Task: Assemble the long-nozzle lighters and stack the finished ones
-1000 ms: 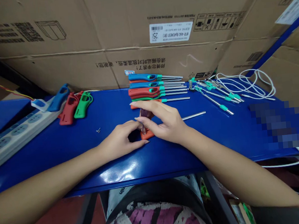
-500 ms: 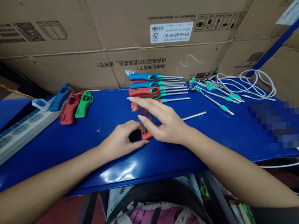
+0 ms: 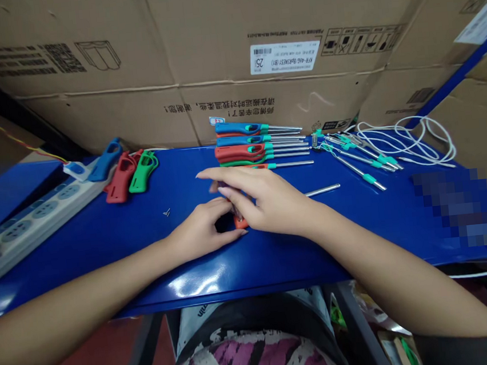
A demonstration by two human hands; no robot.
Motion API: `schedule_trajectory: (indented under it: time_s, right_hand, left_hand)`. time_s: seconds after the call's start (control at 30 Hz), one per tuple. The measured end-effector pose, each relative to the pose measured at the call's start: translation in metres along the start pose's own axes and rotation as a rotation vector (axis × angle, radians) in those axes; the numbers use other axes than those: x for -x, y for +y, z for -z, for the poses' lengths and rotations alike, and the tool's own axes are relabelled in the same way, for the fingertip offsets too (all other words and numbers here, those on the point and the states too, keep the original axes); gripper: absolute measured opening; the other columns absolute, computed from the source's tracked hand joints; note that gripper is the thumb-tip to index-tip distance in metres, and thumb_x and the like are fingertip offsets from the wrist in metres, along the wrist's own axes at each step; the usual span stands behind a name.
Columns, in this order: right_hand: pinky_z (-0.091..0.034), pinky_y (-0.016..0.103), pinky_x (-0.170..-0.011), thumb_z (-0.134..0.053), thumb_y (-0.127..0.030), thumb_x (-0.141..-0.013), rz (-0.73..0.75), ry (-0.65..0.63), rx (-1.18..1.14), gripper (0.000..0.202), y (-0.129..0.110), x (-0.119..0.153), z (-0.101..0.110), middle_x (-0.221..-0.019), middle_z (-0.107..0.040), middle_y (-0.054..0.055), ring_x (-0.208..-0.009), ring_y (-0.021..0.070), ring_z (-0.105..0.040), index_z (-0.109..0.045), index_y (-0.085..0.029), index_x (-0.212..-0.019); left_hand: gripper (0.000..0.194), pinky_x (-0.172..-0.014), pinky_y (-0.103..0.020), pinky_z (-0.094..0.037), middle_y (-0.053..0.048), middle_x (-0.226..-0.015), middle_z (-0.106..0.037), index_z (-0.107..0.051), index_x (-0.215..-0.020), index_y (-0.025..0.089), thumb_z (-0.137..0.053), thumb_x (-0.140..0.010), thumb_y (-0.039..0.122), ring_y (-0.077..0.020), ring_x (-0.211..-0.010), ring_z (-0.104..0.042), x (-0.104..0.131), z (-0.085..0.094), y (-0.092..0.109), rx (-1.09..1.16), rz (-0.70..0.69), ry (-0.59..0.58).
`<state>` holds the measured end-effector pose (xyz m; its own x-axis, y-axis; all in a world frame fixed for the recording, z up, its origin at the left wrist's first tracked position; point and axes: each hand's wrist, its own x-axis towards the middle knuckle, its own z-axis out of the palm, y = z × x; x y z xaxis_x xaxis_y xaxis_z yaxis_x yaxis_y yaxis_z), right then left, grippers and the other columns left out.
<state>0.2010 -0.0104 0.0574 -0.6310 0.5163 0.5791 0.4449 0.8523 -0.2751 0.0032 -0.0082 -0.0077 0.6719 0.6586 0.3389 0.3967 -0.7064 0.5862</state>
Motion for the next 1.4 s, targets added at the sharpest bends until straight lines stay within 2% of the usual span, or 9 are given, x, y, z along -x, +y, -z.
schedule_trajectory:
  time_s: [0.17, 0.33, 0.47, 0.73, 0.9, 1.03, 1.13, 1.23, 1.4]
  right_hand:
    - [-0.057, 0.032, -0.080, -0.060, -0.033, -0.097, 0.006, 0.153, 0.261, 0.025, 0.002, 0.002, -0.009, -0.102, -0.078, 0.007, -0.091, 0.0212, -0.073, -0.070, -0.018, -0.115]
    - [-0.056, 0.028, -0.087, -0.047, -0.019, -0.102, -0.091, 0.180, -0.002, 0.030, 0.007, 0.004, -0.013, -0.115, -0.074, 0.006, -0.101, 0.0163, -0.072, -0.061, -0.019, -0.128]
    - [-0.057, 0.028, -0.078, -0.065, -0.032, -0.094, -0.068, 0.268, 0.142, 0.021, 0.010, 0.006, -0.011, -0.099, -0.077, 0.005, -0.081, 0.0171, -0.073, -0.068, -0.020, -0.111]
    - [-0.058, 0.028, -0.075, -0.049, -0.024, -0.101, -0.175, 0.171, -0.228, 0.027, 0.010, 0.005, -0.012, -0.109, -0.074, 0.007, -0.086, 0.0154, -0.071, -0.063, -0.020, -0.124]
    - [-0.056, 0.026, -0.075, -0.073, -0.030, -0.088, -0.031, 0.249, -0.028, 0.022, 0.015, 0.009, -0.010, -0.100, -0.076, 0.005, -0.076, 0.0142, -0.070, -0.069, -0.019, -0.107]
    - [-0.056, 0.028, -0.089, -0.052, -0.022, -0.100, -0.061, 0.137, -0.149, 0.032, 0.009, 0.009, -0.008, -0.117, -0.073, 0.009, -0.104, 0.0171, -0.070, -0.059, -0.018, -0.131]
    - [-0.058, 0.026, -0.077, -0.051, -0.023, -0.100, -0.147, 0.114, -0.278, 0.030, 0.006, 0.008, -0.009, -0.106, -0.075, 0.005, -0.084, 0.0137, -0.072, -0.062, -0.020, -0.128]
    - [-0.057, 0.026, -0.068, -0.070, -0.033, -0.090, -0.077, 0.230, -0.075, 0.022, 0.009, 0.009, -0.009, -0.098, -0.078, 0.004, -0.067, 0.0127, -0.069, -0.071, -0.022, -0.110]
    - [-0.059, 0.028, -0.079, -0.056, -0.027, -0.098, -0.036, 0.201, -0.057, 0.025, 0.008, 0.010, -0.004, -0.103, -0.078, 0.006, -0.086, 0.0162, -0.073, -0.070, -0.021, -0.118]
  left_hand:
    - [0.019, -0.084, -0.035, -0.052, -0.004, -0.094, -0.068, -0.061, -0.093, 0.017, -0.075, -0.082, 0.020, -0.0218, -0.091, -0.065, -0.001, 0.001, 0.002, 0.002, 0.006, -0.013]
    - [0.019, -0.082, -0.033, -0.051, -0.003, -0.092, -0.067, -0.059, -0.091, 0.018, -0.076, -0.082, 0.022, -0.0201, -0.089, -0.064, -0.002, 0.003, 0.004, 0.014, 0.036, -0.038]
    - [0.019, -0.084, -0.033, -0.051, -0.002, -0.093, -0.067, -0.059, -0.093, 0.019, -0.075, -0.083, 0.022, -0.0197, -0.091, -0.064, -0.002, 0.004, 0.004, 0.028, 0.020, -0.037]
    - [0.019, -0.085, -0.034, -0.052, -0.003, -0.096, -0.068, -0.058, -0.093, 0.020, -0.074, -0.083, 0.023, -0.0208, -0.093, -0.065, -0.002, 0.004, 0.004, 0.032, 0.042, -0.046]
    - [0.018, -0.085, -0.035, -0.051, -0.003, -0.095, -0.068, -0.059, -0.094, 0.020, -0.074, -0.083, 0.023, -0.0214, -0.093, -0.065, -0.002, 0.003, 0.002, 0.018, 0.023, -0.034]
    - [0.020, -0.082, -0.035, -0.052, -0.003, -0.091, -0.067, -0.059, -0.093, 0.018, -0.074, -0.083, 0.026, -0.0216, -0.089, -0.064, -0.002, 0.003, 0.001, -0.004, 0.027, -0.036]
    - [0.018, -0.082, -0.035, -0.052, -0.003, -0.092, -0.067, -0.060, -0.093, 0.019, -0.074, -0.083, 0.026, -0.0214, -0.089, -0.065, -0.001, 0.002, 0.001, 0.010, 0.022, -0.032]
    - [0.020, -0.084, -0.035, -0.052, -0.003, -0.095, -0.069, -0.060, -0.095, 0.019, -0.075, -0.082, 0.024, -0.0219, -0.092, -0.065, -0.001, 0.002, 0.000, 0.021, 0.011, -0.018]
    - [0.019, -0.084, -0.034, -0.052, -0.003, -0.094, -0.068, -0.060, -0.095, 0.019, -0.075, -0.083, 0.025, -0.0214, -0.091, -0.065, -0.001, 0.002, 0.001, -0.001, 0.017, -0.030]
